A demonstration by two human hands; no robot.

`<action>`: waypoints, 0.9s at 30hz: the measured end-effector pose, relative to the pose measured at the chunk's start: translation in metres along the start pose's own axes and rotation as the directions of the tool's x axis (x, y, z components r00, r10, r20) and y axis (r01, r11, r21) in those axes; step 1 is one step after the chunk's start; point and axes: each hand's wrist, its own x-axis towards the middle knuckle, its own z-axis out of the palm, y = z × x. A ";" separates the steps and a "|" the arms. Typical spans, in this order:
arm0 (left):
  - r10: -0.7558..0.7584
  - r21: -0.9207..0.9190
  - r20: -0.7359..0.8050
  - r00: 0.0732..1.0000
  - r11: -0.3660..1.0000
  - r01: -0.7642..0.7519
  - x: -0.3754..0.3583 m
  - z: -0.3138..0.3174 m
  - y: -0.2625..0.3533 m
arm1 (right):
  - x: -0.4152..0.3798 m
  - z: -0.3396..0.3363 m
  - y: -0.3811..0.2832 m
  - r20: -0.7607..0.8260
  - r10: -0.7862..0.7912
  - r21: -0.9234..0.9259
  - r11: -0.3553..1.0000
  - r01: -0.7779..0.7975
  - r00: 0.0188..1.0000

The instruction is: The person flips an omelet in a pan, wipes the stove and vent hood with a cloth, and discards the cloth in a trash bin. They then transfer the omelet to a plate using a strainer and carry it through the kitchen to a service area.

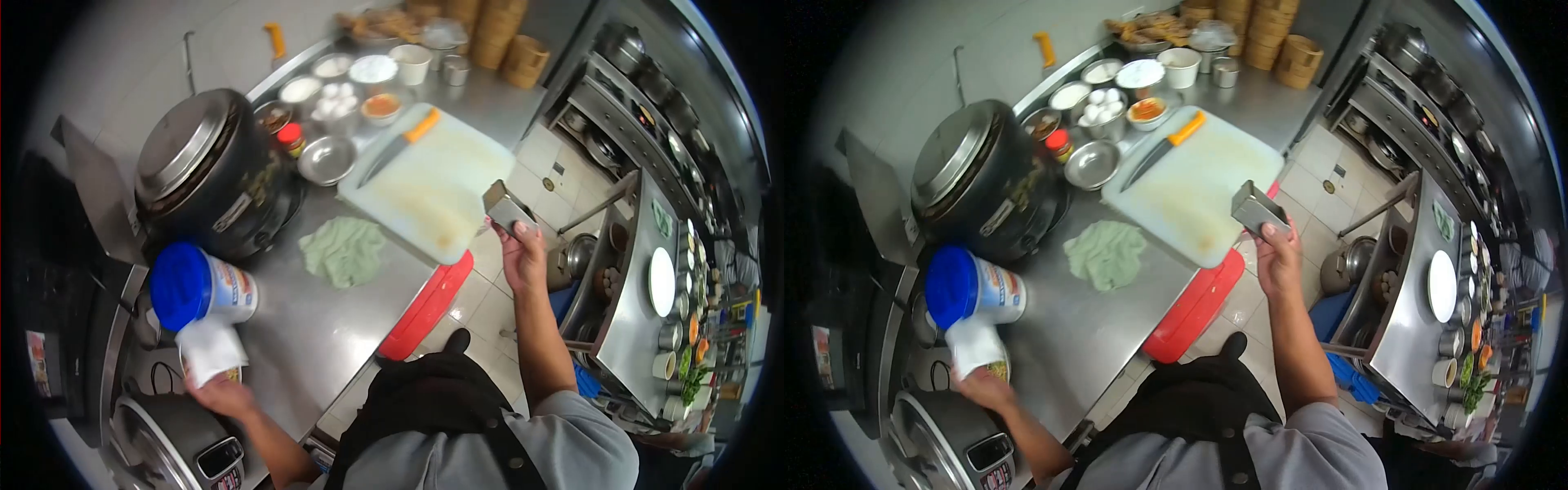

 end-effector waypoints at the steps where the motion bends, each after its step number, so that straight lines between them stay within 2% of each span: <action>1: -0.229 -0.155 0.224 0.947 0.951 0.266 -0.029 0.024 0.003 | 0.000 -0.001 -0.007 -0.007 0.024 0.018 1.000 -0.024 1.000; 2: -0.133 -0.160 0.406 0.904 0.964 0.213 -0.061 0.049 -0.011 | 0.003 -0.003 -0.014 -0.011 0.050 0.044 0.998 -0.049 0.999; 3: -0.326 -0.268 0.532 0.781 0.810 0.521 -0.096 0.092 0.023 | 0.006 -0.006 -0.021 -0.006 0.039 0.053 0.998 -0.039 0.999; 4: -0.418 -0.239 0.603 0.680 0.718 0.654 -0.129 0.134 0.042 | 0.010 -0.008 -0.029 -0.018 0.010 0.026 1.000 -0.010 1.000; 5: -0.437 -0.181 0.647 0.624 0.708 0.683 -0.163 0.164 0.037 | 0.013 -0.011 -0.036 -0.033 -0.015 -0.003 1.000 0.015 0.999; 6: -0.418 -0.208 0.787 0.453 0.511 0.834 -0.191 0.200 0.049 | 0.016 -0.013 -0.043 -0.029 -0.021 0.006 1.000 0.021 0.999; 8: -0.289 -0.222 0.886 0.363 0.423 0.878 -0.248 0.272 0.075 | 0.023 -0.021 -0.058 0.019 -0.122 -0.117 0.985 0.124 0.992; 9: -0.277 -0.217 0.904 0.326 0.359 0.908 -0.274 0.311 0.096 | 0.027 -0.031 -0.067 0.040 -0.093 -0.188 0.977 0.099 0.995; 10: -0.261 -0.206 0.922 0.286 0.295 0.933 -0.296 0.344 0.119 | 0.035 -0.049 -0.070 0.119 -0.120 -0.303 0.941 0.151 0.986; 12: -0.251 -0.153 0.952 0.176 0.111 0.982 -0.334 0.393 0.146 | 0.048 -0.077 -0.088 0.148 -0.105 -0.379 0.912 0.154 0.983; 13: -0.220 -0.087 0.968 0.116 0.137 0.987 -0.349 0.414 0.165 | 0.060 -0.100 -0.103 0.126 -0.118 -0.372 0.915 0.158 0.985; 15: -0.215 -0.013 0.975 0.054 0.190 0.982 -0.394 0.450 0.165 | 0.076 -0.153 -0.137 0.088 -0.152 -0.689 0.705 0.170 0.984; 16: -0.214 0.034 0.977 0.018 0.237 0.971 -0.415 0.467 0.169 | 0.082 -0.174 -0.154 0.050 -0.167 -0.692 0.705 0.155 0.985; 17: -0.199 0.077 0.979 -0.036 0.205 0.976 -0.435 0.482 0.176 | 0.087 -0.193 -0.175 0.067 -0.256 -0.736 0.640 0.221 0.964; 19: -0.214 0.144 0.973 -0.092 0.246 0.958 -0.472 0.511 0.195 | 0.096 -0.226 -0.217 0.161 -0.402 -0.834 0.433 0.342 0.901; 20: -0.248 0.187 0.962 -0.116 0.288 0.939 -0.488 0.523 0.204 | 0.098 -0.244 -0.235 0.137 -0.431 -0.838 0.429 0.336 0.892; 22: -0.214 0.251 0.959 -0.187 0.332 0.909 -0.517 0.546 0.223 | 0.097 -0.279 -0.268 0.138 -0.413 -0.880 0.366 0.303 0.900; 24: -0.221 0.279 0.958 -0.182 0.583 0.763 -0.543 0.564 0.231 | 0.094 -0.308 -0.293 0.124 -0.447 -0.901 0.323 0.290 0.886; 26: -0.227 0.235 0.970 -0.083 0.810 0.537 -0.559 0.584 0.244 | 0.090 -0.331 -0.312 0.091 -0.490 -0.886 0.357 0.295 0.867; 27: -0.187 0.197 0.979 -0.078 0.796 0.573 -0.567 0.595 0.249 | 0.089 -0.340 -0.320 0.074 -0.503 -0.891 0.354 0.284 0.861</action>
